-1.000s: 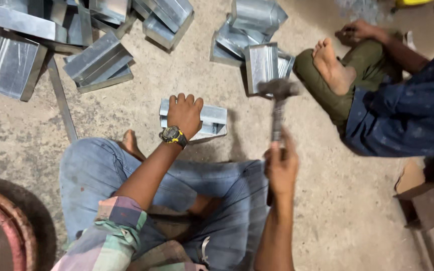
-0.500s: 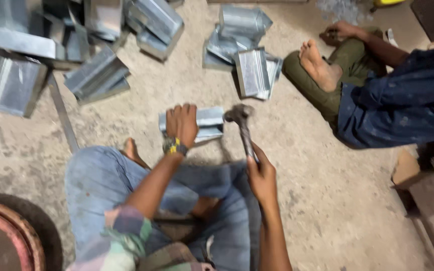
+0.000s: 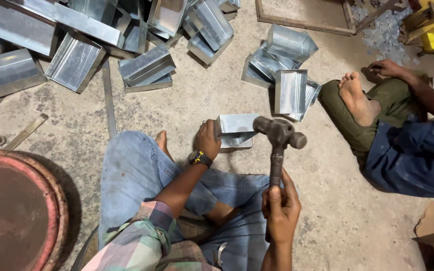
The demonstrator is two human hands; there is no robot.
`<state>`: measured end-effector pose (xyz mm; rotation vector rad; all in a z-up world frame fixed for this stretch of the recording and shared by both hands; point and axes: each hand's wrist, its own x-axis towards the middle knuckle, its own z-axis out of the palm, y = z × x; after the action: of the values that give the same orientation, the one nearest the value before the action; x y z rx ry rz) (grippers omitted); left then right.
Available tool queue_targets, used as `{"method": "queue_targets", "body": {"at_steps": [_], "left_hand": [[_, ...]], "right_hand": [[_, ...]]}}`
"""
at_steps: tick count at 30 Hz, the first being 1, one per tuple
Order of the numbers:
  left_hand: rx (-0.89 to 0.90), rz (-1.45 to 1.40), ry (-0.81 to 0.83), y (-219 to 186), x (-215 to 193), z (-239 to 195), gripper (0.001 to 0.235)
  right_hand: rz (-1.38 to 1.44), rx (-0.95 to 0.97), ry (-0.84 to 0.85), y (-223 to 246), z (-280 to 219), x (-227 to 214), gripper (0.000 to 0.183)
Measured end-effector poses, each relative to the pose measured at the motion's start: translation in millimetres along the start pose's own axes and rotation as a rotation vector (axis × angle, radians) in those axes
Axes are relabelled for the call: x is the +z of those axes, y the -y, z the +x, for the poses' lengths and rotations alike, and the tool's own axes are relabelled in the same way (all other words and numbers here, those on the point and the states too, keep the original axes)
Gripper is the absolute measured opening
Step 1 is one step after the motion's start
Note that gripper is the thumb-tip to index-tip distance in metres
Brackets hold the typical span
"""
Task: The person uses a hammer to fold and secure the seams of small rectangular metal boxes, handling them one at a time and placing the finished pieces in a pile on the floor.
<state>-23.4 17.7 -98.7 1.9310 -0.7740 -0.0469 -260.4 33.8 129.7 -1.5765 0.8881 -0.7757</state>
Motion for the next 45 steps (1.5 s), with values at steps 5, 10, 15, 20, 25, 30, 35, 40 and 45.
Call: {"method": "queue_targets", "body": {"at_steps": [5, 10, 15, 20, 25, 30, 35, 40, 45], "left_hand": [[-0.023, 0.000, 0.025, -30, -28, 12, 0.044], [0.319, 0.382, 0.050, -65, -41, 35, 0.024], [0.363, 0.625, 0.164, -83, -33, 39, 0.019], [0.363, 0.612, 0.189, -73, -25, 40, 0.021], [0.336, 0.589, 0.178, -68, -22, 42, 0.021], [0.312, 0.570, 0.153, -79, -22, 44, 0.027], [0.023, 0.376, -0.126, -31, -51, 15, 0.063], [-0.018, 0.321, -0.126, 14, -34, 0, 0.055], [-0.137, 0.322, 0.039, 7, 9, -15, 0.046]], "right_hand": [[-0.007, 0.040, -0.031, -3, -4, 0, 0.052], [-0.001, 0.003, -0.112, -5, 0, -14, 0.052], [0.071, -0.041, -0.144, -30, 13, -20, 0.052], [0.063, 0.000, -0.091, -97, 36, -7, 0.051], [-0.064, 0.093, -0.046, -146, 47, -10, 0.048], [-0.098, 0.092, -0.018, -146, 48, -8, 0.047], [-0.080, 0.085, -0.056, -108, 32, -6, 0.048], [0.081, -0.078, -0.057, -58, 8, 8, 0.054], [0.073, -0.296, -0.076, -56, 5, 42, 0.055]]}}
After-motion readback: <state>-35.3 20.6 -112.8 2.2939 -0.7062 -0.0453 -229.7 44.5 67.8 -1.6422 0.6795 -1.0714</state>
